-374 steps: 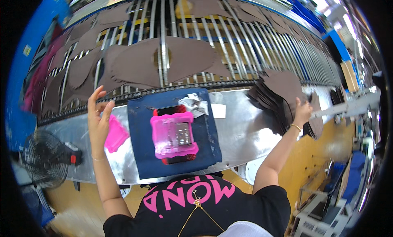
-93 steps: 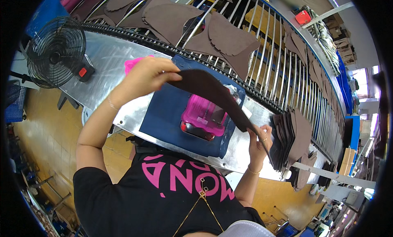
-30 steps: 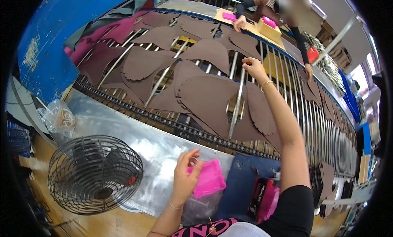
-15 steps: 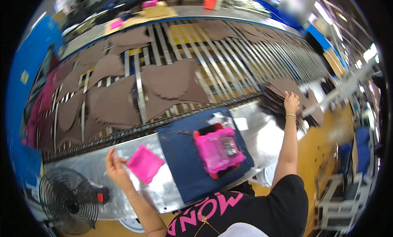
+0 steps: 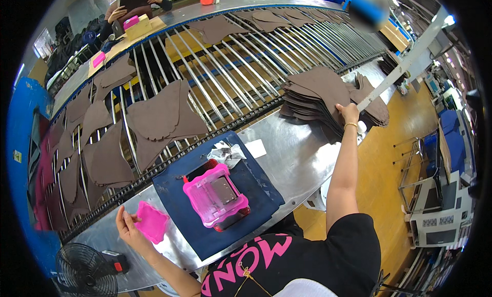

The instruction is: The person repeatedly picks brown fabric pieces from a stack and places them onto a moving conveyor belt. The pieces are handled one at a time and arranged in a line along the belt.

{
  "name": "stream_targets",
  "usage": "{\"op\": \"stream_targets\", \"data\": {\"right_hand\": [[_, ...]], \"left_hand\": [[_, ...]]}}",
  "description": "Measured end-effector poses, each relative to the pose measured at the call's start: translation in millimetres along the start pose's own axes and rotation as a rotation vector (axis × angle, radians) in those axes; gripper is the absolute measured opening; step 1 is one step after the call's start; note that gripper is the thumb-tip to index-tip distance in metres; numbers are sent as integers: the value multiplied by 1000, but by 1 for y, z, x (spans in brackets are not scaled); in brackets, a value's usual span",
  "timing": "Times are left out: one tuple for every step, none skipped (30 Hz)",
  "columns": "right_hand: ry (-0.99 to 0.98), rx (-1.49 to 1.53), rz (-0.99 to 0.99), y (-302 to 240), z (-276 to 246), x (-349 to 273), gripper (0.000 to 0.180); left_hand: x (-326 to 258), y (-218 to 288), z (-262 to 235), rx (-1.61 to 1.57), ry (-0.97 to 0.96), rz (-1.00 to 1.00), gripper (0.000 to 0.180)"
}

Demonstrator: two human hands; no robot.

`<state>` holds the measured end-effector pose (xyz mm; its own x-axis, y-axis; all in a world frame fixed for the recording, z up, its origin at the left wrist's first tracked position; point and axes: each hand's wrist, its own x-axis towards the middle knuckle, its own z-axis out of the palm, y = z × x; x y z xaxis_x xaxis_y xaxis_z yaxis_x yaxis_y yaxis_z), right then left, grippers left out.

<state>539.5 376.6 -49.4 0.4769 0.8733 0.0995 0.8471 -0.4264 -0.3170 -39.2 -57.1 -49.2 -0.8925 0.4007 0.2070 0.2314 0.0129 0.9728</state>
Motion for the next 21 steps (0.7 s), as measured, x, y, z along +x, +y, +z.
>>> {"op": "stream_targets", "data": {"right_hand": [[-34,24,-29,-3,2,4,61],[73,42,-23,-2,4,2,63],[31,62,-45,-3,0,2,63],[1,94,-58,11,1,14,62],[-29,126,-70,25,2,25,60],[62,66,-168,22,14,25,58],[166,16,-268,18,19,17,56],[196,-2,-394,14,19,6,51],[229,-19,-515,8,12,-6,46],[175,98,-422,-12,3,-26,41],[119,208,-320,-34,-10,-52,39],[77,253,-361,-59,-27,-75,39],[41,297,-398,-76,-40,-90,39],[153,300,-595,-81,-44,-93,37],[67,413,-560,-108,-62,-118,36],[34,544,-614,-126,-76,-135,36],[-8,666,-657,-138,-87,-153,36],[-89,772,-665,-153,-98,-172,36],[-205,859,-687,-169,-107,-192,36],[-318,940,-703,-182,-115,-211,37],[-423,1015,-709,-192,-117,-230,37]], "left_hand": [[-1,2,3,6,4,-11,24],[-2,5,6,7,-1,-20,23],[-1,6,9,23,-20,-3,23],[2,4,15,28,-45,11,23],[5,4,21,32,-70,26,23],[4,12,25,26,-75,20,22],[3,20,29,10,-80,18,21],[3,20,31,-23,-73,7,21],[3,29,35,-20,-108,20,20],[2,35,40,-32,-112,26,20],[1,40,45,-46,-123,33,20],[1,42,47,-53,-139,40,20],[2,42,50,-66,-159,50,20],[2,46,54,-90,-199,28,19],[2,50,57,-94,-221,46,19],[1,59,63,-106,-229,46,19],[0,54,63,-60,-278,72,19],[2,60,65,-18,-351,112,26],[0,66,72,-20,-333,125,29],[-2,71,83,-28,-320,139,33],[-1,75,90,-40,-317,153,36]]}}
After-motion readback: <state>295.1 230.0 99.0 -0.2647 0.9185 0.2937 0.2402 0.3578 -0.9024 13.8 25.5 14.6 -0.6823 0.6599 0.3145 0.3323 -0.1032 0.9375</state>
